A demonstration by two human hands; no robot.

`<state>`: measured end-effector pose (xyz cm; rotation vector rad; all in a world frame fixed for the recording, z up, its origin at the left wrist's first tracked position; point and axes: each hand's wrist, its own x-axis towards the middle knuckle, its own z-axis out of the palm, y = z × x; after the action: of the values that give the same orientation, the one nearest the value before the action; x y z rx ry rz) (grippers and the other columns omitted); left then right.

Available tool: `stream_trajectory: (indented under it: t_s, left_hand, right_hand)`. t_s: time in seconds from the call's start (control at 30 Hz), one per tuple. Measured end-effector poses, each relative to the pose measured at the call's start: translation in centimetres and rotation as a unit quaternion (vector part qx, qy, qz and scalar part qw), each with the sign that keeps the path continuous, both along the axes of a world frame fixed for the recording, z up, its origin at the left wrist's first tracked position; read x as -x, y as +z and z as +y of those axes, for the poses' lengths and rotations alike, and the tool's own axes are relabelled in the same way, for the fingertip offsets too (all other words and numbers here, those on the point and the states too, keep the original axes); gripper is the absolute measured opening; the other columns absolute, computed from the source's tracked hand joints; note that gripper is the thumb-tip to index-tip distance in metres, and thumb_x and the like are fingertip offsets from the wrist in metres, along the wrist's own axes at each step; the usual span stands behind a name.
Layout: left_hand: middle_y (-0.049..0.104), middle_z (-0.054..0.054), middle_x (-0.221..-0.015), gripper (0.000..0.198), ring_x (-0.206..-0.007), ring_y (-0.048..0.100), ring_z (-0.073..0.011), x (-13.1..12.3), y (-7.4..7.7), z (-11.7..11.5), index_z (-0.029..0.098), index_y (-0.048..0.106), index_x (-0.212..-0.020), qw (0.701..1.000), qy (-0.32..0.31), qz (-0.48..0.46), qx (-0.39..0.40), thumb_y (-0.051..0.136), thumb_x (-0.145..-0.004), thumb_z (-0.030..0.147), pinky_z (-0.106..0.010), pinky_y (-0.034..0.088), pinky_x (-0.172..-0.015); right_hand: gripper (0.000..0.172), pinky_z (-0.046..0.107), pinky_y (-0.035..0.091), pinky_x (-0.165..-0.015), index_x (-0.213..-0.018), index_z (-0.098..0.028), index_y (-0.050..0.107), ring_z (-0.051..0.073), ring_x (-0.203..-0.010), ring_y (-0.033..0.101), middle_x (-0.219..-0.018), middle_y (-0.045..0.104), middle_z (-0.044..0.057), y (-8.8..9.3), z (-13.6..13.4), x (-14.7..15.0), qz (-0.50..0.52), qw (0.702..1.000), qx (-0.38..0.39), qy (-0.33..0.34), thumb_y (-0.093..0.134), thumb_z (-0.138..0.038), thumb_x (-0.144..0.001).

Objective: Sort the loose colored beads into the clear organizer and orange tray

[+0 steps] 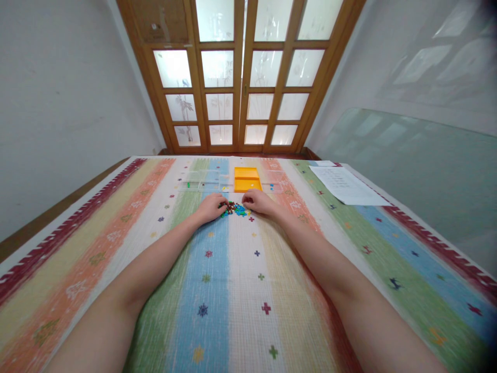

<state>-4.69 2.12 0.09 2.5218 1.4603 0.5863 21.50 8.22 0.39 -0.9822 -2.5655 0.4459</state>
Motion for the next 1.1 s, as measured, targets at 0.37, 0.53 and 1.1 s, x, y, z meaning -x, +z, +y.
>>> stream_trajectory:
  t_s: [0.37,0.53,1.1]
  left_hand:
    - [0.073,-0.007,-0.099,0.019,-0.099,0.065,-0.0232,0.3,-0.1,0.2,0.022,0.078,-0.096,1.000,0.024,0.005,-0.015,0.059,-0.095,0.027,-0.036,0.050,-0.095]
    - [0.073,-0.007,-0.099,0.019,-0.099,0.065,-0.0234,0.5,-0.1,0.4,0.021,0.076,-0.096,0.999,0.035,-0.009,-0.015,0.058,-0.095,0.026,-0.036,0.049,-0.095]
    - [0.075,-0.008,-0.101,0.024,-0.098,0.066,-0.0245,1.3,-0.8,1.0,0.022,0.077,-0.100,0.999,0.036,-0.007,-0.018,0.054,-0.096,0.025,-0.038,0.050,-0.093]
  right_hand:
    - [0.008,0.027,0.039,-0.067,-0.083,-0.018,0.071,0.018,-0.075,0.061,-0.085,0.074,0.007,-1.2,-0.1,0.8,0.053,0.987,-0.022,-0.149,0.063,-0.020,-0.085]
    - [0.008,0.028,0.043,-0.072,-0.090,-0.019,0.066,0.018,-0.077,0.061,-0.087,0.072,0.004,-1.6,0.5,0.1,0.155,0.973,-0.007,-0.169,0.058,-0.022,-0.087]
    - [0.036,0.029,0.054,-0.068,-0.107,-0.020,0.070,0.018,-0.080,0.067,-0.099,0.072,0.006,-3.4,3.8,-0.7,0.458,0.845,0.189,-0.201,0.069,-0.042,-0.078]
